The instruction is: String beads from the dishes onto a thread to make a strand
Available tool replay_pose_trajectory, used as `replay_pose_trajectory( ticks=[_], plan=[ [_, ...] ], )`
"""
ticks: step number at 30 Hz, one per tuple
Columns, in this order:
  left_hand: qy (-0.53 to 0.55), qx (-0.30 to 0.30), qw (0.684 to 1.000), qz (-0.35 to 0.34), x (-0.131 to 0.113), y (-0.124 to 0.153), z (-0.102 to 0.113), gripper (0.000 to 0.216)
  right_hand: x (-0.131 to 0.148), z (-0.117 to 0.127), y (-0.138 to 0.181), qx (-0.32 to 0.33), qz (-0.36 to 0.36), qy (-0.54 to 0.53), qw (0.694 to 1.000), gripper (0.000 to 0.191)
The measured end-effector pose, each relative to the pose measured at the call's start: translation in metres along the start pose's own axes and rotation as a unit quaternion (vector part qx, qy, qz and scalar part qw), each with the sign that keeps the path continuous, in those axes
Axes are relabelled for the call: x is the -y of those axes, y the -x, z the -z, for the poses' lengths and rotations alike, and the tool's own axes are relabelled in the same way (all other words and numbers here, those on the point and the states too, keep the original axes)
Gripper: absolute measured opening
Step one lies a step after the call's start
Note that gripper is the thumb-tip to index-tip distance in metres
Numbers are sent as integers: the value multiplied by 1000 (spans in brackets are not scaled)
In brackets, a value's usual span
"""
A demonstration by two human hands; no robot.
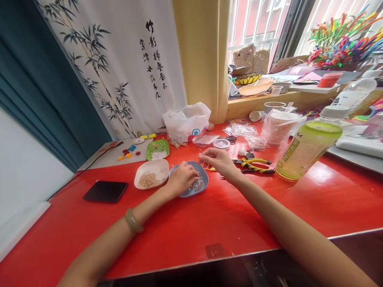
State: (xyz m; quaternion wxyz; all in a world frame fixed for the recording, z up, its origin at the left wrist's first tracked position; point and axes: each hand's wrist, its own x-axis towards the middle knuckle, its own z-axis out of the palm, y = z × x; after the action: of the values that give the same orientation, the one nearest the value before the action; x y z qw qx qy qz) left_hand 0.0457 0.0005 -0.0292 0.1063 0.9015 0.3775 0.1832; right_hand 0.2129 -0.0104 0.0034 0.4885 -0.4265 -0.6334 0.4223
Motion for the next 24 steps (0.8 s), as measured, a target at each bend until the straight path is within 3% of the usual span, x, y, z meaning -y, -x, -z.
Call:
replay_pose_trajectory(
  ticks=[24],
  plan=[
    [-10, 64, 997, 30, -12, -20, 4, 17, 3, 3, 0, -4, 1, -17, 1000, 23]
  ],
)
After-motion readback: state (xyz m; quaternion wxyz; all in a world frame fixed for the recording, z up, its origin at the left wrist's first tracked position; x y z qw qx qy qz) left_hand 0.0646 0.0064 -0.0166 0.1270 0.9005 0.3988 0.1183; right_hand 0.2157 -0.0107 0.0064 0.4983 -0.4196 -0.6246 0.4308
